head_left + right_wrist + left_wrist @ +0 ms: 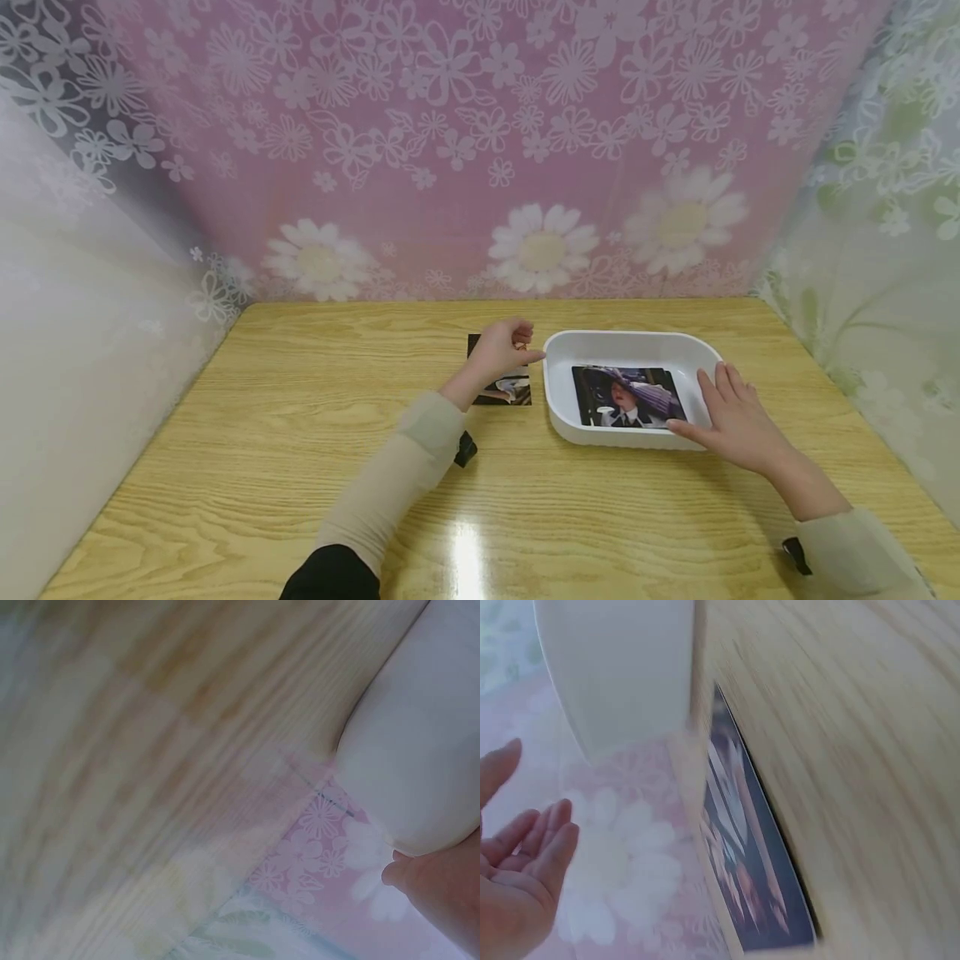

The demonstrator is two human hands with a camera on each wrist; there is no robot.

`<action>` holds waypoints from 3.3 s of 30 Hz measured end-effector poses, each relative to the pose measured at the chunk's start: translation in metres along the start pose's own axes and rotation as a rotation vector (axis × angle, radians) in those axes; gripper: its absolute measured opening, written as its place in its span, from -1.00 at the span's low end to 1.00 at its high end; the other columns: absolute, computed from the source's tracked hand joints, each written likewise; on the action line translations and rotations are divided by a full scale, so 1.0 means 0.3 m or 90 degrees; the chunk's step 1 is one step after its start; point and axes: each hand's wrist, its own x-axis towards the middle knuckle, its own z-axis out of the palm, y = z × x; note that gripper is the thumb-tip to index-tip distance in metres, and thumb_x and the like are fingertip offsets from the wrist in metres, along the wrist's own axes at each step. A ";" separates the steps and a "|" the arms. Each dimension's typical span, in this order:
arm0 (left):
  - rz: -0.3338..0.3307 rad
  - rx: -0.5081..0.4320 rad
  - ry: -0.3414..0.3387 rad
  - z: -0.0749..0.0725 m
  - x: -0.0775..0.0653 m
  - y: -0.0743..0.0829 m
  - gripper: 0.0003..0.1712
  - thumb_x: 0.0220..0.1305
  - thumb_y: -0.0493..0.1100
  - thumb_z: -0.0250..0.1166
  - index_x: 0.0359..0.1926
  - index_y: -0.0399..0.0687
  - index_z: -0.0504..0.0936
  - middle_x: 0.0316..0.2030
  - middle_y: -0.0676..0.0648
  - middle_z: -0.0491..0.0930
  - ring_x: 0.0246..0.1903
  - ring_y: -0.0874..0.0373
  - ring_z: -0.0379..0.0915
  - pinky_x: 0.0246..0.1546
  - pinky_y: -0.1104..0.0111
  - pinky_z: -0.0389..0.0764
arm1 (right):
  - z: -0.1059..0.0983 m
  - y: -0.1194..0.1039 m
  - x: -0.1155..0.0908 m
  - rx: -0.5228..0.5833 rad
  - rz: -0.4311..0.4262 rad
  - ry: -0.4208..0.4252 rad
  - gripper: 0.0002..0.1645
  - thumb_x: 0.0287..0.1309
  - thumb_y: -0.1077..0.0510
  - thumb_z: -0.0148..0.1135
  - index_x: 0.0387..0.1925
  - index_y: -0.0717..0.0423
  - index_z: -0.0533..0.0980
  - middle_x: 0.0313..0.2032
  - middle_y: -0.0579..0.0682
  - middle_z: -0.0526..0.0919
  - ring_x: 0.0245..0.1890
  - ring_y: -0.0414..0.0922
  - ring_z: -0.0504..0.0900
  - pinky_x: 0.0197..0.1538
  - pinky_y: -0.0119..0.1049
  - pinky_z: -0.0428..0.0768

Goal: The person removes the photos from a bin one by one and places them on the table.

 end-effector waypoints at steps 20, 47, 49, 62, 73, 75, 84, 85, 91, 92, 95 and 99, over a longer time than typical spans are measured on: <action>0.123 -0.059 -0.051 0.186 0.072 0.086 -0.37 0.00 -0.10 0.35 0.08 -0.28 0.39 0.01 -0.17 0.43 -0.02 0.19 0.37 -0.08 0.51 0.36 | 0.003 -0.001 0.002 -0.001 0.003 -0.005 0.15 0.03 -0.28 0.08 0.21 0.59 -0.11 0.18 0.58 -0.29 0.22 0.27 -0.50 0.11 0.27 -0.31; 0.141 0.469 -0.267 0.306 0.091 0.130 0.13 -0.11 0.36 0.21 0.34 -0.11 -0.04 0.29 -0.01 0.02 0.26 0.21 -0.10 0.19 0.30 0.02 | 0.002 -0.005 -0.003 0.001 0.001 0.008 0.14 0.04 -0.27 0.08 0.19 0.61 -0.10 0.17 0.60 -0.26 0.23 0.26 -0.49 0.10 0.28 -0.31; 0.120 0.498 -0.282 0.314 0.088 0.128 0.16 -0.13 0.41 0.18 0.36 -0.06 -0.10 0.31 0.02 -0.05 0.27 0.22 -0.18 0.19 0.18 0.02 | 0.002 -0.006 -0.003 0.001 0.002 0.008 0.14 0.04 -0.27 0.08 0.19 0.61 -0.10 0.17 0.60 -0.25 0.23 0.26 -0.48 0.10 0.28 -0.31; 0.024 0.583 -0.333 0.334 0.079 0.129 0.03 0.01 0.42 0.03 0.37 0.04 -0.12 0.33 -0.01 -0.12 0.29 0.18 -0.24 0.13 0.07 0.11 | 0.003 -0.002 -0.003 0.003 0.001 0.007 0.14 0.03 -0.26 0.10 0.19 0.61 -0.09 0.18 0.59 -0.26 0.23 0.26 -0.48 0.10 0.28 -0.29; 0.035 0.614 -0.303 0.345 0.082 0.126 0.04 -0.08 0.43 0.12 0.34 0.06 0.00 0.20 0.00 0.13 0.17 0.17 0.03 -0.03 0.19 0.31 | 0.004 -0.001 -0.001 0.002 0.001 0.003 0.15 0.03 -0.27 0.09 0.20 0.61 -0.11 0.18 0.59 -0.27 0.23 0.26 -0.49 0.11 0.27 -0.30; 0.038 0.617 -0.299 0.346 0.084 0.124 0.03 -0.09 0.41 0.14 0.33 0.07 0.02 0.17 0.00 0.15 0.14 0.17 0.04 -0.06 0.22 0.33 | 0.004 -0.002 -0.001 0.003 -0.001 0.005 0.15 0.03 -0.27 0.09 0.19 0.61 -0.10 0.17 0.59 -0.27 0.22 0.26 -0.49 0.11 0.27 -0.30; 0.058 0.607 -0.250 0.339 0.082 0.126 0.11 -0.20 0.38 0.27 0.32 0.02 0.05 0.18 -0.04 0.12 0.15 0.13 0.00 -0.04 0.18 0.32 | 0.006 -0.002 0.000 0.000 -0.006 0.008 0.14 0.02 -0.26 0.10 0.19 0.63 -0.09 0.17 0.60 -0.26 0.22 0.28 -0.48 0.10 0.29 -0.28; 0.062 0.599 -0.238 0.336 0.083 0.127 0.10 -0.23 0.38 0.28 0.29 0.01 0.09 0.16 -0.04 0.14 0.14 0.13 0.01 -0.05 0.18 0.32 | 0.006 -0.002 0.000 0.002 -0.005 0.007 0.14 0.03 -0.26 0.10 0.19 0.62 -0.09 0.17 0.60 -0.27 0.22 0.27 -0.48 0.10 0.28 -0.29; 0.091 0.527 -0.162 0.319 0.093 0.135 -0.18 -0.27 0.32 0.34 0.03 0.04 0.37 -0.09 0.03 0.33 -0.07 0.16 0.21 -0.18 0.26 0.38 | 0.005 0.001 -0.001 0.001 -0.003 0.006 0.14 0.04 -0.26 0.09 0.20 0.60 -0.11 0.18 0.58 -0.28 0.23 0.26 -0.49 0.10 0.28 -0.30; 0.095 0.511 -0.152 0.316 0.095 0.136 -0.23 -0.26 0.29 0.36 -0.02 0.04 0.40 -0.13 0.04 0.35 -0.11 0.17 0.25 -0.21 0.28 0.39 | 0.005 0.000 -0.001 0.000 -0.003 0.007 0.14 0.04 -0.26 0.09 0.20 0.60 -0.11 0.18 0.59 -0.27 0.23 0.26 -0.49 0.10 0.28 -0.30; 0.097 0.460 -0.127 0.309 0.102 0.137 -0.37 -0.20 0.21 0.38 -0.12 0.03 0.45 -0.20 0.06 0.40 -0.19 0.21 0.32 -0.28 0.37 0.40 | 0.004 -0.001 -0.001 0.000 -0.004 0.007 0.14 0.03 -0.26 0.09 0.20 0.61 -0.10 0.18 0.59 -0.27 0.23 0.27 -0.48 0.10 0.28 -0.30; 0.091 0.393 -0.110 0.303 0.109 0.133 -0.45 -0.16 0.13 0.40 -0.16 0.00 0.47 -0.24 0.07 0.44 -0.23 0.25 0.35 -0.28 0.46 0.37 | 0.003 -0.003 -0.001 0.000 -0.003 0.005 0.14 0.04 -0.26 0.09 0.20 0.60 -0.10 0.18 0.59 -0.27 0.22 0.27 -0.48 0.10 0.27 -0.32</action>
